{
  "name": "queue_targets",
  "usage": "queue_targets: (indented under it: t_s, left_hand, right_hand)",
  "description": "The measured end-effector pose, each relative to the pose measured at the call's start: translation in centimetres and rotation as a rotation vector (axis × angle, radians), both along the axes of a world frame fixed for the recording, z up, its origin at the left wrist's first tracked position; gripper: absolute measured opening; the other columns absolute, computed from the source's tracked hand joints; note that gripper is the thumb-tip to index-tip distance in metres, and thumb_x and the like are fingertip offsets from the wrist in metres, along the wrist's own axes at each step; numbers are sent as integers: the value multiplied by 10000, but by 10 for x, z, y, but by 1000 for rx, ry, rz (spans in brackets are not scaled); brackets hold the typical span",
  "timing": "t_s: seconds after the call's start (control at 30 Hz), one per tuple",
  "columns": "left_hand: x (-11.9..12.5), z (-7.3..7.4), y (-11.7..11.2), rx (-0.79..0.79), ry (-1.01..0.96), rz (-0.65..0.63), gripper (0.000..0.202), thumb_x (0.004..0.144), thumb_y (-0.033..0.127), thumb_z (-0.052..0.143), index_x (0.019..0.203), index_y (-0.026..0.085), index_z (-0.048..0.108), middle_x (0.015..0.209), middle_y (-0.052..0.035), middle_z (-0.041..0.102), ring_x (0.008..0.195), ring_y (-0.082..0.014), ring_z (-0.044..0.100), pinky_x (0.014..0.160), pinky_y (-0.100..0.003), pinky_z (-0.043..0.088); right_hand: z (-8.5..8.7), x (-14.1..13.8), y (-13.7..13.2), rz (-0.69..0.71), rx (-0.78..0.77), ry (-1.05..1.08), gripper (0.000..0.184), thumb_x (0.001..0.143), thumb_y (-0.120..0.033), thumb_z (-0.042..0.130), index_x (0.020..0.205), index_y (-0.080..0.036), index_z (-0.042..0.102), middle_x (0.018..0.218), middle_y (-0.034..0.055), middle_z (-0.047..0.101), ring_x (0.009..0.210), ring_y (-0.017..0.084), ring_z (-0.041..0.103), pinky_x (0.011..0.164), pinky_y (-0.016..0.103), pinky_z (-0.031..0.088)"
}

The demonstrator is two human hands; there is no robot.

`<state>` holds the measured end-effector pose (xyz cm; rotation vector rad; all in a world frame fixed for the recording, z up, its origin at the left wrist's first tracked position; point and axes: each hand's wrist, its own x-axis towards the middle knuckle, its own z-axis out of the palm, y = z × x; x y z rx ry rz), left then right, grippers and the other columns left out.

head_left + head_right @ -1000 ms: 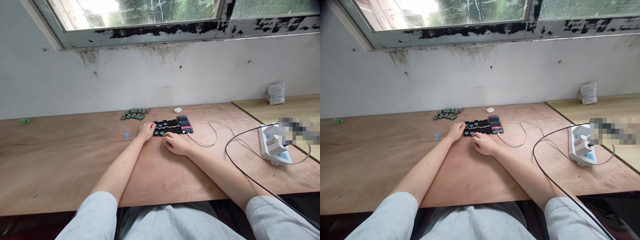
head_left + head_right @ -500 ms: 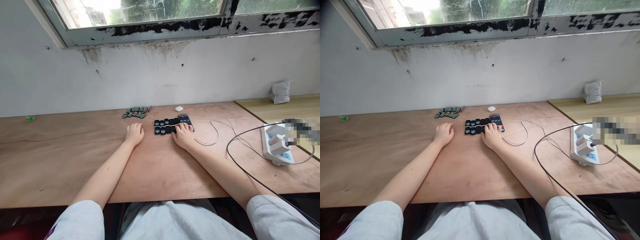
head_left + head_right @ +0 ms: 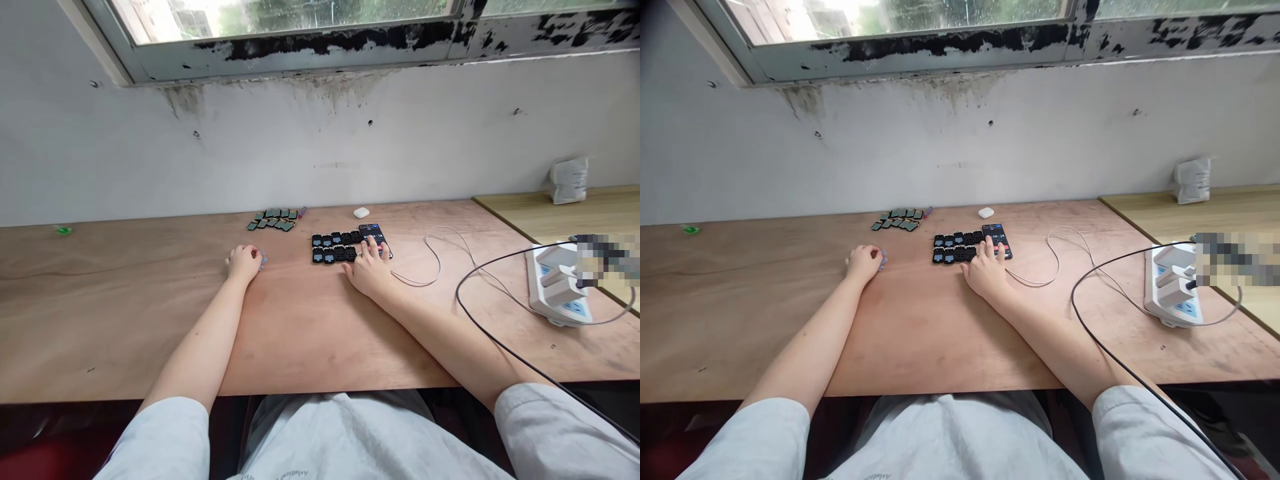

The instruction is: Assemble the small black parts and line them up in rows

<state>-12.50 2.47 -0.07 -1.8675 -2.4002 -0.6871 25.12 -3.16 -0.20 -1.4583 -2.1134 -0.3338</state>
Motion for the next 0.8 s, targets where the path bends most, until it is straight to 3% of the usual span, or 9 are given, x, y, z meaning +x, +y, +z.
queue_targets:
  t_s: [0.13,0.27,0.47,0.63,0.73,0.8]
  left_hand:
    - [-2,0,0,5,3,-18,174,910,358,567,892,246,698,1118,-117,687,1152,-352,585,967,-497,458]
    - [-4,-2,2,34,-7,-49,125,900,319,582,856,236,664,1076,-104,695,1097,-315,612,938,-437,468]
    - [3,0,-2,402,-91,-96,103,940,256,498,915,208,586,1012,-98,674,1045,-242,626,964,-368,481]
    - [40,4,-17,403,-204,-152,52,886,255,573,920,216,577,885,-46,671,808,-188,629,815,-326,516]
    - [75,4,-30,384,-376,-306,225,875,236,558,1090,197,612,910,-36,699,708,-154,612,733,-299,524]
    - [97,3,-38,282,-471,-415,189,890,242,522,1015,193,656,902,-41,715,671,-147,601,667,-290,521]
  right_hand:
    - [6,-3,-7,35,-33,5,414,1001,-444,543,1098,-135,801,1380,236,621,1483,463,317,1193,724,170]
    - [7,-3,-9,213,-88,-17,396,1018,-423,528,996,-165,828,1315,207,669,1469,438,354,1187,669,261]
    - [9,-1,-5,624,-191,-50,367,1047,-429,523,951,-191,785,1229,132,721,1238,296,602,1045,473,484]
    - [9,4,-2,727,-230,-101,376,1051,-490,510,1139,-215,752,1221,120,705,1135,274,610,988,454,487]
    - [5,7,2,712,-229,-123,393,1032,-491,546,1263,-221,715,1265,128,677,1134,286,589,984,466,480]
    - [2,8,5,698,-230,-109,359,1028,-427,563,1285,-221,706,1256,127,671,1118,282,587,974,458,486]
